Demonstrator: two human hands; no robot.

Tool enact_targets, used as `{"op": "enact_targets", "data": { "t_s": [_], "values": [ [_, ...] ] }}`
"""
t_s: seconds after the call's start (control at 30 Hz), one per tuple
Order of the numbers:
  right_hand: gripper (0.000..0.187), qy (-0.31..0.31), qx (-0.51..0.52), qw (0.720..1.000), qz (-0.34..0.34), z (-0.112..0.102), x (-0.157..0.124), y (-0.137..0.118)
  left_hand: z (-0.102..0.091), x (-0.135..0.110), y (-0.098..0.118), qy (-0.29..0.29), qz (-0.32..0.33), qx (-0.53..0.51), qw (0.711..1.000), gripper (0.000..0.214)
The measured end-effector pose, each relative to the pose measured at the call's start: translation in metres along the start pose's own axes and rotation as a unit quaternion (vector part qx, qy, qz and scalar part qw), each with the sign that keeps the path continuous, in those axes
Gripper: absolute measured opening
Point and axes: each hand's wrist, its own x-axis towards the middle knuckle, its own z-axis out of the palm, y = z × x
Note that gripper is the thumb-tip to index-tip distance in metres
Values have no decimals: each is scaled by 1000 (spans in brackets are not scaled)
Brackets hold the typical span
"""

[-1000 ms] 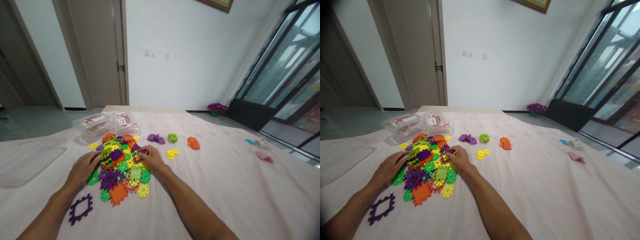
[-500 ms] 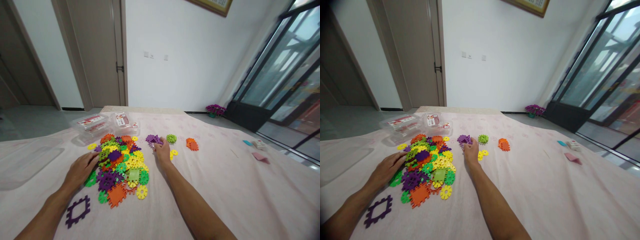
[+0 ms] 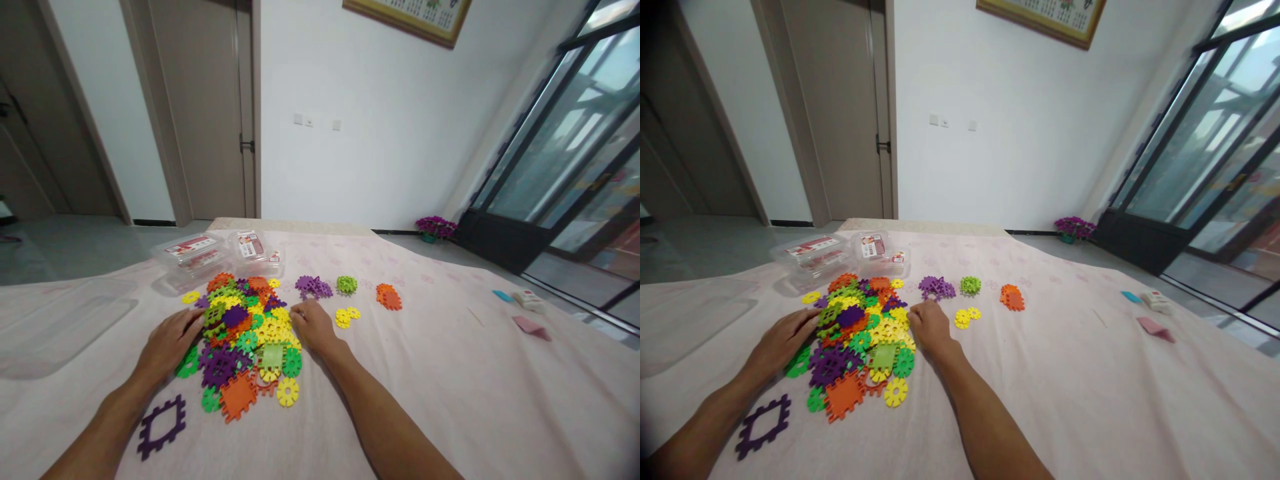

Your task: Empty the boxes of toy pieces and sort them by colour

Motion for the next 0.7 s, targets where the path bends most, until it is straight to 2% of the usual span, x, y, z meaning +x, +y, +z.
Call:
{"op": "enact_targets", "data": {
  "t_s": [0.1, 0.23, 0.4, 0.5, 0.6, 0.7],
  "values": [
    [23, -8, -53, 999, 3, 4, 2, -13, -1, 0, 2, -3, -2, 0, 1000, 54],
    [24, -10, -48, 999, 18, 9, 6, -19, -3, -1, 6, -2, -4, 0, 1000, 54],
    [27, -1, 18, 998, 63, 11, 7, -14, -5, -2, 10, 1, -9, 1, 1000, 54],
    [20, 15, 78, 993, 82, 15, 7, -10, -6, -2, 11, 2, -8, 3, 1000, 54],
    [9, 46, 162, 982, 80, 18, 8, -4, -6, -2, 12, 2, -11, 4, 1000, 54],
    [15, 80, 210, 973, 54, 13, 10, 4, -7, -1, 11, -2, -8, 1, 1000, 54]
  ]
}}
